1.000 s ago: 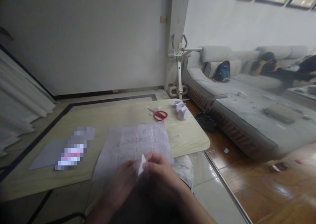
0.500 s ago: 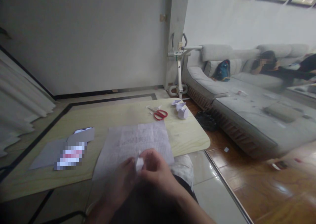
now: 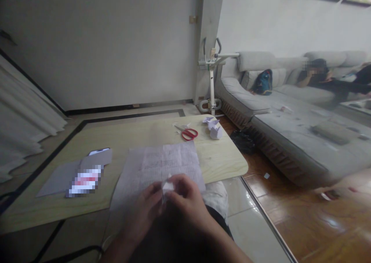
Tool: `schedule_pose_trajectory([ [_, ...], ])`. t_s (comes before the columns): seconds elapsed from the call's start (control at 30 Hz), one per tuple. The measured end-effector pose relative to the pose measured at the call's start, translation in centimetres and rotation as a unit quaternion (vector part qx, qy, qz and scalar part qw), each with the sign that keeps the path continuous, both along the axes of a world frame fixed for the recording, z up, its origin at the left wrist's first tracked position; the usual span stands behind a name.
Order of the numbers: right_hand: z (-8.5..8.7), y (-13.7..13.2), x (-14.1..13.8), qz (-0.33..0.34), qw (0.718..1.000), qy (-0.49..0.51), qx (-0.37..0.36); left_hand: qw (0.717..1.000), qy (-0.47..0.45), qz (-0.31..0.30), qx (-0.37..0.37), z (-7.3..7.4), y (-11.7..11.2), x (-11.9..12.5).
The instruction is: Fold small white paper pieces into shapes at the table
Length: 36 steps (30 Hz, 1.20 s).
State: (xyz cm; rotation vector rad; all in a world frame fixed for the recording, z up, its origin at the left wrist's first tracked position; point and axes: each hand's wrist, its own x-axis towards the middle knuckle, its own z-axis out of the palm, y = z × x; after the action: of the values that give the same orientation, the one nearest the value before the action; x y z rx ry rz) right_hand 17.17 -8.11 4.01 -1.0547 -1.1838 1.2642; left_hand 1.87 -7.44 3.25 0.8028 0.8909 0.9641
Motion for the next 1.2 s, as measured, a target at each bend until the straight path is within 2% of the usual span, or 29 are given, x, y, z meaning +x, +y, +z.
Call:
schedule_pose_trajectory([
  [0.2, -0.2, 0.0, 0.2, 0.011, 1.000, -0.001, 0.003, 0.997, 0.065, -0.008, 0.036, -0.2, 0.0, -0.1],
  [0.37, 0.1, 0.1, 0.6, 0.031, 1.000, -0.002, -0.001, 0.994, 0.086, -0.015, 0.070, 0.4, -0.2, -0.2],
  [0.53, 0.4, 0.2, 0.8, 0.032, 0.999, 0.007, -0.017, 0.982, 0.148, -0.023, 0.120, 1.0, -0.3, -0.2],
  [0.77, 0.5, 0.1, 0.7, 0.037, 0.999, -0.021, -0.008, 0.983, 0.148, -0.023, 0.110, 0.6, -0.1, -0.2],
  [0.93, 0.2, -0.3, 0.9, 0.059, 0.995, -0.074, 0.013, 0.985, 0.125, -0.032, 0.113, -0.1, 0.0, -0.7],
  [1.07, 0.0, -0.4, 1.1, 0.103, 0.982, -0.151, 0.040, 0.983, 0.143, -0.027, 0.113, 0.3, 0.1, -1.0],
  [1.2, -0.2, -0.5, 1.2, 0.089, 0.976, -0.190, 0.052, 0.980, 0.161, -0.007, 0.119, 0.7, 0.1, -0.9],
])
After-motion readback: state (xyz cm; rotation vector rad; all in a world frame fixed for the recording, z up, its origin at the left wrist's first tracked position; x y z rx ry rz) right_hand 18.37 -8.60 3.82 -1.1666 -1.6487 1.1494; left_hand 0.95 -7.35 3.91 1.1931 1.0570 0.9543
